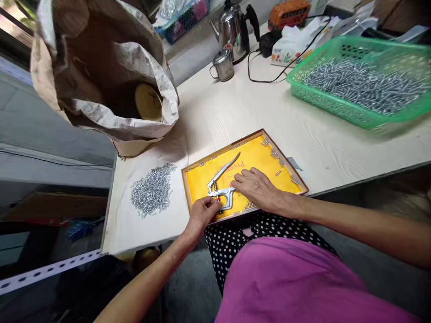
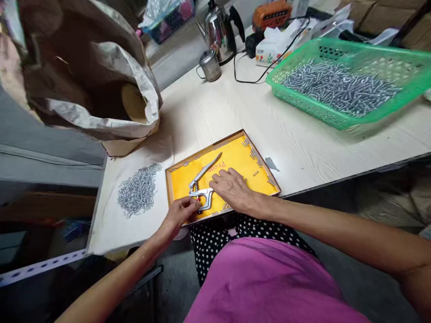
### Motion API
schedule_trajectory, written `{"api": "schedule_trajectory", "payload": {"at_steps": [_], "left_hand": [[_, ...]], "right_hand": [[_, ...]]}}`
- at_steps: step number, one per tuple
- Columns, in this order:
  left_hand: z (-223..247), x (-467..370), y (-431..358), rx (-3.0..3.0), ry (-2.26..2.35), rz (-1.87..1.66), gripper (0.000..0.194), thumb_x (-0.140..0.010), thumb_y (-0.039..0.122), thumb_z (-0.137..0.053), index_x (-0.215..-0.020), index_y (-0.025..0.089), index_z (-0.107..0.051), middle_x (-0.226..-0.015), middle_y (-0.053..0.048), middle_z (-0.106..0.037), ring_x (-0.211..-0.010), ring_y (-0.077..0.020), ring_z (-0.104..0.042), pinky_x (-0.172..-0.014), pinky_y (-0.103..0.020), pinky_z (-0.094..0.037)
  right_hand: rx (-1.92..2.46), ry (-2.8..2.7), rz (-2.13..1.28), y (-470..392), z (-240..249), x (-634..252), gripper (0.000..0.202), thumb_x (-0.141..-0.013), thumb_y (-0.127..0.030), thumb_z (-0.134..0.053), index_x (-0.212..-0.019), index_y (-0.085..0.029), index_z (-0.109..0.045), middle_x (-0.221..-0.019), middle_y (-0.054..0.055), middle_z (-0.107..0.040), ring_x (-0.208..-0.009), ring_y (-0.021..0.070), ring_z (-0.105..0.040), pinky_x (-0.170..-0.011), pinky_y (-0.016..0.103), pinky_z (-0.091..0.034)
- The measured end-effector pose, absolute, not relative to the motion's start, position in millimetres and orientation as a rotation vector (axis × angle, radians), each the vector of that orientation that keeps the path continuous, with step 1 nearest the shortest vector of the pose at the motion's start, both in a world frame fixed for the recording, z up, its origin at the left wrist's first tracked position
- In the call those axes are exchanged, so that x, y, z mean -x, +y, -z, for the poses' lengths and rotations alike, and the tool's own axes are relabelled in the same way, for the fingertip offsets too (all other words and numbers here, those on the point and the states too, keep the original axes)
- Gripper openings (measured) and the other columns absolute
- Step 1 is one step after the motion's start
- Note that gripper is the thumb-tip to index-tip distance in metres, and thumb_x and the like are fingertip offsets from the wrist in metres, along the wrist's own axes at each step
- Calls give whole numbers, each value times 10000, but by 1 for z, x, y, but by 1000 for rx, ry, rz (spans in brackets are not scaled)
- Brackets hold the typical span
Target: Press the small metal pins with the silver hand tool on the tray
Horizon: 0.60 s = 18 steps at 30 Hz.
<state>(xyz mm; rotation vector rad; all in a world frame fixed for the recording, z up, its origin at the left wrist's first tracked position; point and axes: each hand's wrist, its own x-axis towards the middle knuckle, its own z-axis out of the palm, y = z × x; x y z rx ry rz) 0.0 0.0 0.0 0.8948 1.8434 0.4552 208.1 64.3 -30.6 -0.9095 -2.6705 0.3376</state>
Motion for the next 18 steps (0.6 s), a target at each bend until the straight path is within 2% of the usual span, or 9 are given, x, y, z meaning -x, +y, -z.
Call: {"api": "schedule_trajectory", "payload": {"at_steps": [10, 12, 13, 14, 16, 18], "left_hand": [[1, 2, -2, -795, 1784, -503, 388, -621, 485, -793, -622, 168, -570, -495, 47, -502, -438, -74, -423, -455, -204, -316], [1, 3, -3, -788, 1792, -509, 400, -601, 495, -800, -636, 159, -586, -507, 41, -516, -450, -74, -429, -461, -203, -309], [1, 3, -4, -786, 1801, -508, 401, -591, 492, -805, -644, 155, -595, -513, 38, -525, -457, -75, -434, -465, -204, -308], [1, 3, -4, -784, 1808, -505, 400, -580, 487, -810, -651, 152, -602, -519, 36, -532, -463, -77, -439, -470, -206, -310], [1, 3, -5, -783, 1815, -499, 399, -568, 483, -811, -660, 151, -609, -526, 33, -542, -473, -80, -448, -479, -209, -313], [1, 3, -6, -795, 1817, -495, 402, -575, 497, -797, -648, 152, -603, -520, 32, -538, -474, -80, -441, -484, -210, -304]], "right_hand": [[951, -2705, -349, 64, 35, -207, 171, -938, -92, -534, -1024, -182, -651, -999, 80, -677, -939, 235, -546, -802, 361, -370], [941, -2748, -375, 72, 32, -209, 117, -951, -161, -562, -1017, -191, -653, -1068, 89, -678, -986, 252, -555, -822, 377, -383], [922, -2756, -379, 77, 30, -210, 122, -944, -217, -598, -1052, -191, -650, -1164, 103, -665, -1037, 268, -553, -844, 392, -391], [899, -2752, -370, 83, 28, -211, 216, -924, -277, -646, -1121, -188, -637, -1286, 122, -624, -1111, 292, -537, -878, 413, -398], [837, -2740, -320, 97, 26, -213, 532, -853, -375, -736, -1312, -176, -553, -1499, 162, -474, -1282, 348, -445, -967, 465, -384], [766, -2773, -283, 110, 26, -214, 776, -795, -438, -785, -1434, -154, -449, -1564, 190, -391, -1385, 383, -338, -1036, 504, -343]]}}
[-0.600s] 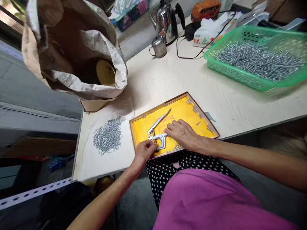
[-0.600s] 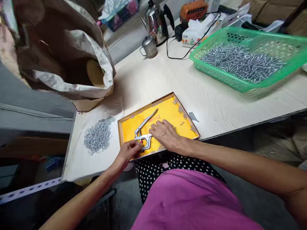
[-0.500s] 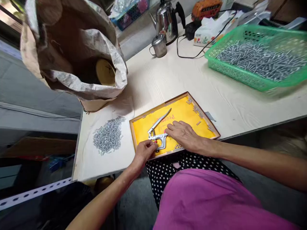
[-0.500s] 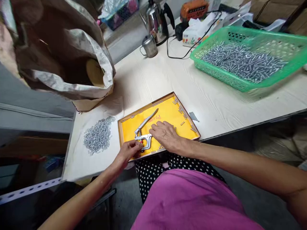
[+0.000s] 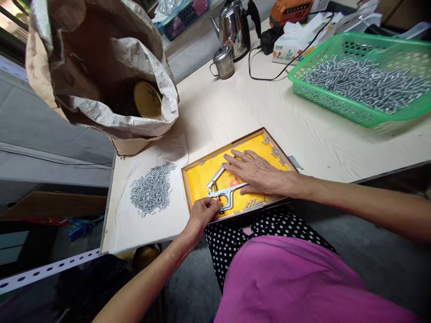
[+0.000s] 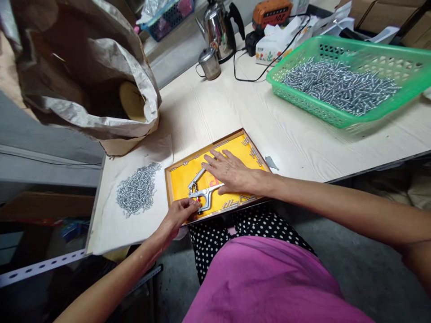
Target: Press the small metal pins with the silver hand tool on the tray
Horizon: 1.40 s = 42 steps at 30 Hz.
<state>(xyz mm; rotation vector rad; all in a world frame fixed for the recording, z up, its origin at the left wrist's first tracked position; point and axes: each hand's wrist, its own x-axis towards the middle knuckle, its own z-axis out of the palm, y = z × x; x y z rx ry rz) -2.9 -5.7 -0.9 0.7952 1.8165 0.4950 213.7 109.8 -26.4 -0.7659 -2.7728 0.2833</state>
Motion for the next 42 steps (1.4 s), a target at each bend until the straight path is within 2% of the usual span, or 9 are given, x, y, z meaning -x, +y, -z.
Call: {"api": "schedule_trajectory", "payload": {"at_steps": [5, 11, 15, 19, 23, 30, 35, 39, 42], "left_hand": [[3, 3, -7, -844, 1852, -483, 414, -616, 532, -774, -660, 149, -622, -532, 24, -546, -485, -89, -446, -495, -218, -297], [-1, 11, -14, -1249, 1985, -384, 430, -871, 539, -584, -675, 159, -627, -659, -43, -594, -616, -168, -557, -583, -284, -435], [-3, 2, -11, -1951, 2026, -481, 340, -908, 451, -625, -1083, 163, -675, -1112, -131, -654, -1061, -282, -613, -929, -440, -519], [7, -12, 13, -2343, 1799, -271, 721, -824, 381, -761, -1433, 149, -450, -1465, -190, -502, -1350, -359, -446, -1110, -544, -422], [15, -16, 38, -2376, 1673, -153, 764, -851, 318, -728, -1490, 117, -360, -1396, -181, -557, -1222, -324, -527, -1069, -511, -458], [8, -21, 36, -2333, 1716, -135, 473, -927, 325, -640, -1359, 171, -524, -1154, -107, -628, -1065, -278, -544, -951, -432, -497], [5, -27, 30, -2291, 1727, -78, 225, -982, 340, -561, -1127, 194, -654, -998, -88, -637, -976, -258, -550, -841, -377, -490], [8, -25, 34, -2271, 1736, -99, 220, -973, 346, -586, -1117, 201, -668, -992, -82, -647, -984, -252, -562, -849, -366, -489], [9, -16, 36, -2255, 1741, -245, 394, -912, 371, -687, -1254, 187, -620, -1159, -99, -646, -1092, -262, -564, -952, -389, -482]], "right_hand": [[781, -2929, -356, 130, 28, -205, 841, -713, -585, -806, -1357, -126, -518, -1345, 192, -577, -1219, 382, -465, -956, 493, -364], [798, -2941, -374, 126, 17, -202, 508, -806, -468, -761, -1157, -124, -631, -1121, 148, -642, -1037, 309, -510, -829, 408, -330], [793, -2921, -372, 118, 13, -205, 363, -848, -387, -725, -1077, -117, -646, -1097, 141, -641, -1016, 289, -508, -832, 394, -324], [820, -2924, -387, 114, 15, -207, 544, -800, -432, -763, -1189, -81, -615, -1124, 160, -633, -1012, 293, -513, -831, 386, -375], [887, -2921, -412, 112, 15, -209, 668, -759, -440, -795, -1271, -71, -574, -1145, 171, -631, -1012, 298, -531, -813, 378, -430], [999, -2909, -366, 97, 12, -204, 183, -929, -230, -621, -1054, -102, -664, -1034, 161, -667, -977, 269, -570, -782, 357, -432], [923, -2906, -482, 89, 22, -204, 143, -973, -154, -527, -981, -122, -667, -950, 128, -669, -916, 238, -583, -741, 335, -408], [908, -2868, -487, 91, 24, -207, 140, -975, -180, -539, -961, -124, -666, -937, 129, -662, -915, 242, -581, -762, 350, -416], [928, -2816, -381, 96, 21, -211, 256, -925, -310, -649, -1084, -109, -653, -1038, 163, -652, -984, 284, -562, -807, 389, -440]]}}
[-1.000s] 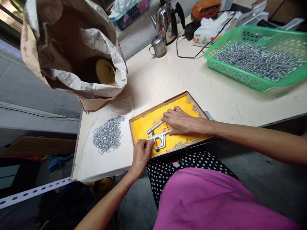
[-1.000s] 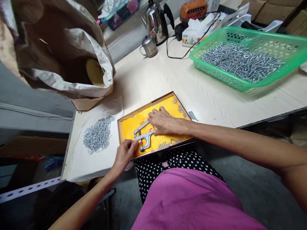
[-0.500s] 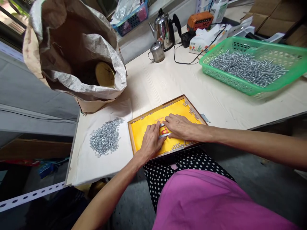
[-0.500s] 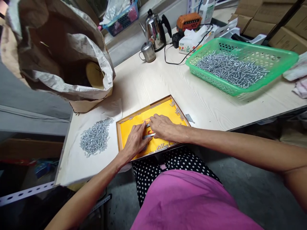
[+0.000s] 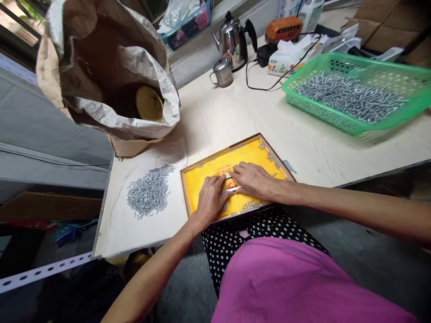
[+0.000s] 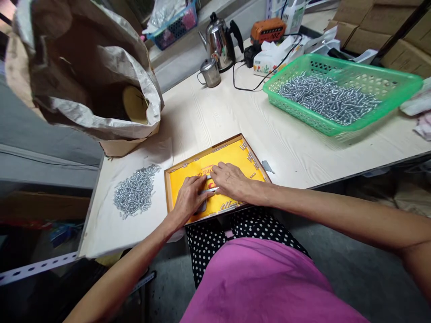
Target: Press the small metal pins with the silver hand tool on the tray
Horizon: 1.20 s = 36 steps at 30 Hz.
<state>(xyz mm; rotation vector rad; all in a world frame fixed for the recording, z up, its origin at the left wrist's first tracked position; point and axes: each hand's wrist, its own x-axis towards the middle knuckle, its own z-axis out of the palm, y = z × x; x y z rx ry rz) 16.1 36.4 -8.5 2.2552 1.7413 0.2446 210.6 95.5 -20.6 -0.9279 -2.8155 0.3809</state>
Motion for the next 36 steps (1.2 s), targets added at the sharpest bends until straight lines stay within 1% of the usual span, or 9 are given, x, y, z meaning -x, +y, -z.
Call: {"api": "schedule_trajectory", "payload": {"at_steps": [2, 4, 6, 9, 14, 19, 29, 33, 36], "left_hand": [[6, -8, 33, -2215, 1783, -399, 473, -892, 366, -716, -1309, 176, -595, -1251, -114, -620, -1153, -262, -559, -1008, -394, -465], [2, 0, 24, -2143, 1863, -517, 358, -925, 349, -671, -1237, 175, -645, -1194, -105, -634, -1118, -246, -581, -999, -380, -468], [-3, 7, 10, -2065, 1967, -537, 216, -964, 344, -600, -1054, 182, -711, -1030, -82, -655, -1010, -232, -605, -934, -360, -485], [-8, 11, -8, -1954, 2124, -386, 273, -956, 386, -580, -821, 190, -715, -864, -68, -641, -914, -241, -598, -828, -347, -482], [-6, 13, -6, -1589, 2207, -219, 283, -827, 404, -679, -648, 185, -688, -739, -45, -641, -754, -197, -592, -635, -273, -385], [-7, 20, 16, -1265, 1997, -191, 296, -698, 355, -705, -474, 185, -614, -453, 19, -509, -489, -120, -446, -505, -244, -253], [-35, 21, 27, -1676, 2014, 135, 220, -653, 166, -648, -449, 200, -574, -487, -7, -517, -526, -159, -493, -569, -268, -302], [-61, 5, 39, -1749, 1963, -158, 215, -724, 164, -675, -513, 188, -639, -578, -21, -594, -578, -152, -520, -593, -260, -353], [-70, -20, 52, -1821, 1770, -454, 115, -829, 246, -681, -781, 182, -765, -778, -45, -696, -707, -167, -601, -680, -267, -441]], "right_hand": [[918, -2775, -326, 97, 19, -213, 495, -842, -394, -748, -1210, -93, -609, -1165, 192, -622, -1071, 317, -532, -871, 421, -442], [859, -2747, -293, 95, 21, -215, 572, -804, -411, -786, -1246, -106, -592, -1282, 198, -575, -1160, 335, -486, -943, 445, -414], [820, -2729, -288, 92, 26, -213, 427, -847, -402, -746, -1160, -136, -633, -1294, 176, -569, -1181, 329, -463, -950, 441, -393], [856, -2723, -322, 86, 34, -207, 219, -940, -367, -637, -1000, -158, -664, -1132, 141, -615, -1082, 291, -492, -859, 402, -379], [823, -2791, -364, 77, 42, -197, 117, -983, -226, -538, -1001, -183, -644, -965, 88, -626, -966, 252, -509, -794, 373, -328], [805, -2779, -360, 73, 46, -196, 143, -979, -164, -487, -988, -193, -627, -960, 84, -623, -916, 242, -510, -776, 365, -301], [788, -2771, -377, 72, 47, -199, 123, -993, -181, -491, -972, -201, -611, -947, 63, -627, -885, 226, -509, -760, 357, -302], [831, -2725, -364, 68, 49, -199, 138, -992, -174, -485, -962, -192, -618, -955, 71, -637, -890, 229, -521, -764, 361, -327], [876, -2692, -409, 65, 50, -196, 158, -986, -157, -484, -1011, -186, -637, -1005, 83, -661, -922, 231, -555, -779, 361, -366]]}}
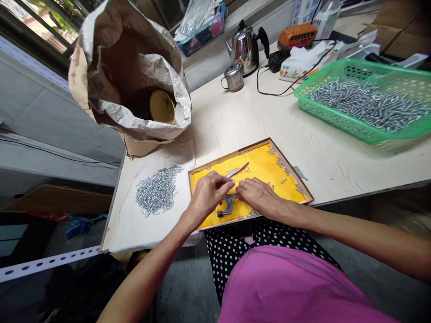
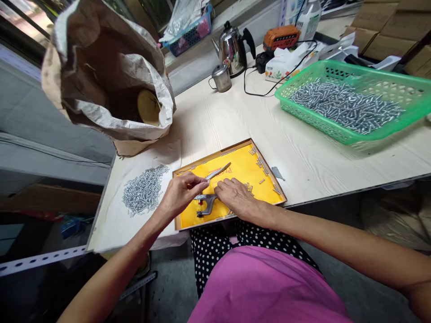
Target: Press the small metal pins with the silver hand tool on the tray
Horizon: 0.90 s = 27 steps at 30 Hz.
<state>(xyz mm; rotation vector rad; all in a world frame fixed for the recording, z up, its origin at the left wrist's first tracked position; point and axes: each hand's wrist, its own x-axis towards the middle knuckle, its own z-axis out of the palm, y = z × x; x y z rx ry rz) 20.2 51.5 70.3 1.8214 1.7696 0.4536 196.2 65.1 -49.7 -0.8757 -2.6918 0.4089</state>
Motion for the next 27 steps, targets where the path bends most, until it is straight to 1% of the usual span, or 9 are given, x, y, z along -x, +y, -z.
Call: {"api": "schedule_trajectory", "payload": {"at_steps": [3, 6, 8, 11, 16, 20, 22, 24, 27], "left_hand": [[-63, -38, 58, -1923, 1666, -495, 162, -915, 258, -631, -963, 189, -770, -918, -62, -723, -833, -187, -647, -787, -292, -480], [-43, -38, 50, -2038, 1726, -317, 217, -967, 228, -562, -878, 167, -751, -894, -83, -713, -872, -214, -643, -823, -323, -490], [-29, -34, 39, -2110, 1758, -188, 257, -989, 232, -529, -858, 158, -738, -903, -99, -708, -906, -234, -627, -839, -343, -498], [-11, -31, 20, -2231, 1710, -86, 230, -1003, 256, -519, -980, 156, -725, -996, -103, -710, -993, -255, -595, -897, -370, -503], [5, -41, 4, -2274, 1693, -115, 243, -1017, 271, -494, -1062, 154, -702, -1060, -99, -692, -1017, -246, -577, -908, -367, -515], [7, -24, 1, -2299, 1618, -352, 244, -1018, 275, -509, -1144, 163, -686, -1126, -92, -672, -1046, -211, -584, -918, -330, -518], [4, 5, 2, -2285, 1790, -520, 250, -1027, 260, -484, -1138, 178, -693, -1118, -89, -660, -1018, -197, -586, -887, -323, -520], [2, 44, 6, -2193, 2194, -601, 264, -1024, 206, -455, -1044, 180, -717, -1009, -87, -654, -939, -208, -573, -809, -333, -514], [2, 105, 9, -2088, 2557, -246, 249, -982, 155, -487, -965, 160, -735, -943, -105, -656, -927, -255, -538, -770, -371, -484]], "right_hand": [[899, -2666, -472, 66, 50, -196, 152, -992, -185, -497, -1028, -190, -645, -1039, 81, -678, -939, 225, -591, -790, 349, -404], [883, -2621, -488, 72, 48, -202, 168, -1017, -239, -477, -975, -188, -632, -953, 68, -668, -880, 202, -608, -769, 319, -429], [883, -2587, -439, 81, 45, -207, 177, -1016, -190, -444, -984, -185, -618, -952, 69, -646, -864, 190, -604, -741, 299, -428], [900, -2605, -287, 103, 43, -209, 229, -976, -110, -433, -1113, -181, -603, -1009, 89, -623, -891, 210, -585, -715, 305, -408], [736, -2811, -283, 150, 39, -195, 192, -942, -88, -441, -881, -191, -591, -875, 70, -596, -757, 188, -529, -635, 301, -342], [762, -2794, -302, 162, 34, -189, 211, -958, -103, -417, -835, -192, -563, -887, 72, -590, -735, 179, -519, -615, 300, -324], [788, -2723, -323, 153, 32, -191, 201, -993, -166, -412, -870, -194, -569, -917, 75, -599, -751, 183, -532, -620, 302, -335], [718, -2677, -415, 136, 32, -196, 210, -1027, -276, -427, -904, -196, -578, -922, 71, -612, -763, 186, -551, -644, 308, -364], [570, -2671, -503, 109, 38, -205, 256, -1023, -402, -481, -913, -202, -599, -898, 58, -628, -793, 204, -577, -715, 334, -400]]}}
